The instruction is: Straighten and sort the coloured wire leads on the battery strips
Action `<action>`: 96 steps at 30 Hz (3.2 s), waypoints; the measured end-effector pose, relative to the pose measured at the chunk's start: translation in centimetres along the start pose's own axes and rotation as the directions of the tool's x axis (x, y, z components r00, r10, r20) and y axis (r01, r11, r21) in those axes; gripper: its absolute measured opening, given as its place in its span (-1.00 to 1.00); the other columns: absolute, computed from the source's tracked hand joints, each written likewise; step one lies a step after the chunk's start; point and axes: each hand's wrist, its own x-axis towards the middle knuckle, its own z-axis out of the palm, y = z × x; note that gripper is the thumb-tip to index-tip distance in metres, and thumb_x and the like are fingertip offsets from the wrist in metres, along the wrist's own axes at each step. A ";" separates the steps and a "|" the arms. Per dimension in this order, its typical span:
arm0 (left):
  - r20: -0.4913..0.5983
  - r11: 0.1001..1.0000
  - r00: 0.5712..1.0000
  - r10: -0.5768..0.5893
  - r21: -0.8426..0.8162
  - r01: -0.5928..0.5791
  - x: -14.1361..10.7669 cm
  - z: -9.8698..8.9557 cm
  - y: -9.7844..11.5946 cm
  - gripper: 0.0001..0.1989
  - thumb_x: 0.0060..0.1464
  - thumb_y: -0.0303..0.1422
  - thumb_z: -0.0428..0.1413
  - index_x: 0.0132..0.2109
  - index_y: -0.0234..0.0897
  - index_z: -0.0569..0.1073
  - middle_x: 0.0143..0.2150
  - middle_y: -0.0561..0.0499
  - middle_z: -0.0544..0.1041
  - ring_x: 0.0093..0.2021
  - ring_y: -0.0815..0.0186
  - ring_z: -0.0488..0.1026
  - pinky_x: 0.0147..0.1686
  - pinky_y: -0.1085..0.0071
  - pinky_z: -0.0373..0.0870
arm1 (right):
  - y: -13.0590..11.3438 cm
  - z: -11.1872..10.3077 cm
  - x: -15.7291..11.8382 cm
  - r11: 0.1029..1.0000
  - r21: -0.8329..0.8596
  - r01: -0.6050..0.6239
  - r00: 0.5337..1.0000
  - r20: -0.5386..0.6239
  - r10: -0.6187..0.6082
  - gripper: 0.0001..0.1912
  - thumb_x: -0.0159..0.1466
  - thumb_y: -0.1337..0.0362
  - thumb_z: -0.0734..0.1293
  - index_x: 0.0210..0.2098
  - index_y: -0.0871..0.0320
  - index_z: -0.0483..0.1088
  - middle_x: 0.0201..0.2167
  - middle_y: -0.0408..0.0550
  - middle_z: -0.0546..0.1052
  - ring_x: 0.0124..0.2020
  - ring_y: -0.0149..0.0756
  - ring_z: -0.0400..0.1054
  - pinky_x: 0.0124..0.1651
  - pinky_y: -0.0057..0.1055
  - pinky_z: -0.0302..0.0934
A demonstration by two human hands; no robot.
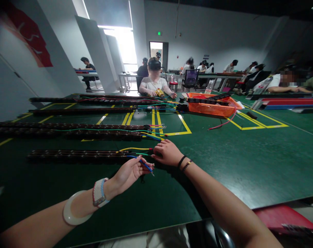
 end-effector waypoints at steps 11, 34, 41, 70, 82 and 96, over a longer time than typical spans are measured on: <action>-0.065 0.998 0.997 0.049 -0.026 -0.051 0.1 0.1 -0.2 -0.80 0.19 -0.41 -0.03 -0.27 -0.42 0.45 -0.30 -0.15 0.55 -0.29 0.25 0.50 -0.26 0.32 0.44 | -2.8 -1.4 0.1 0.951 0.107 0.290 0.956 0.009 -0.293 -0.63 0.25 -0.01 0.23 -0.20 0.19 0.36 -0.42 -0.05 0.44 -0.34 -0.29 0.24 -0.16 -0.33 0.03; 0.169 0.905 0.980 -0.108 0.425 0.027 -0.7 0.8 -0.1 -0.53 0.14 -0.09 -0.03 -0.33 -0.45 0.53 -0.28 -0.29 0.57 -0.29 0.17 0.54 -0.24 0.34 0.43 | -1.8 -0.7 0.3 0.986 0.156 0.063 0.997 0.023 -0.067 -0.91 0.21 0.27 0.34 -0.32 0.12 0.49 -0.44 -0.10 0.46 -0.38 -0.38 0.29 -0.26 -0.42 0.02; 0.220 0.855 0.967 -0.129 0.519 -0.004 -1.1 1.3 0.3 -0.55 0.18 -0.14 -0.08 -0.38 -0.39 0.54 -0.33 -0.22 0.58 -0.35 0.25 0.51 -0.28 0.39 0.40 | -2.0 0.1 0.4 0.975 0.205 0.089 0.985 0.124 -0.116 -0.91 0.16 0.28 0.37 -0.31 0.13 0.47 -0.44 -0.13 0.45 -0.34 -0.36 0.28 -0.18 -0.38 -0.01; 0.215 0.829 0.966 -0.146 0.559 0.000 -1.1 1.4 0.4 -0.46 0.17 -0.05 -0.13 -0.39 -0.42 0.52 -0.33 -0.24 0.58 -0.35 0.26 0.51 -0.28 0.38 0.40 | 2.2 2.7 0.2 0.664 0.668 -0.337 0.869 -0.050 0.492 -0.65 0.20 0.00 0.29 -0.27 0.17 0.42 -0.38 -0.11 0.35 -0.42 -0.41 0.21 -0.34 -0.46 0.18; 0.197 0.820 0.971 -0.136 0.573 -0.002 -1.4 1.8 0.6 -0.51 0.20 -0.16 -0.15 -0.38 -0.43 0.51 -0.32 -0.25 0.57 -0.34 0.23 0.52 -0.27 0.36 0.40 | -0.4 2.1 0.5 0.912 0.358 -0.199 0.979 0.036 0.199 -0.41 0.10 -0.01 0.42 0.07 0.02 0.32 0.01 0.01 0.36 0.05 -0.12 0.18 0.15 -0.07 -0.06; 0.199 0.834 0.970 -0.139 0.552 0.007 -1.2 1.6 0.4 -0.53 0.18 -0.15 -0.11 -0.39 -0.43 0.52 -0.34 -0.24 0.57 -0.36 0.26 0.51 -0.28 0.38 0.41 | -1.8 2.8 1.2 0.916 0.368 -0.160 0.987 0.073 0.143 -0.80 0.18 0.21 0.40 -0.22 0.13 0.49 -0.31 -0.07 0.48 -0.20 -0.28 0.26 -0.01 -0.24 0.02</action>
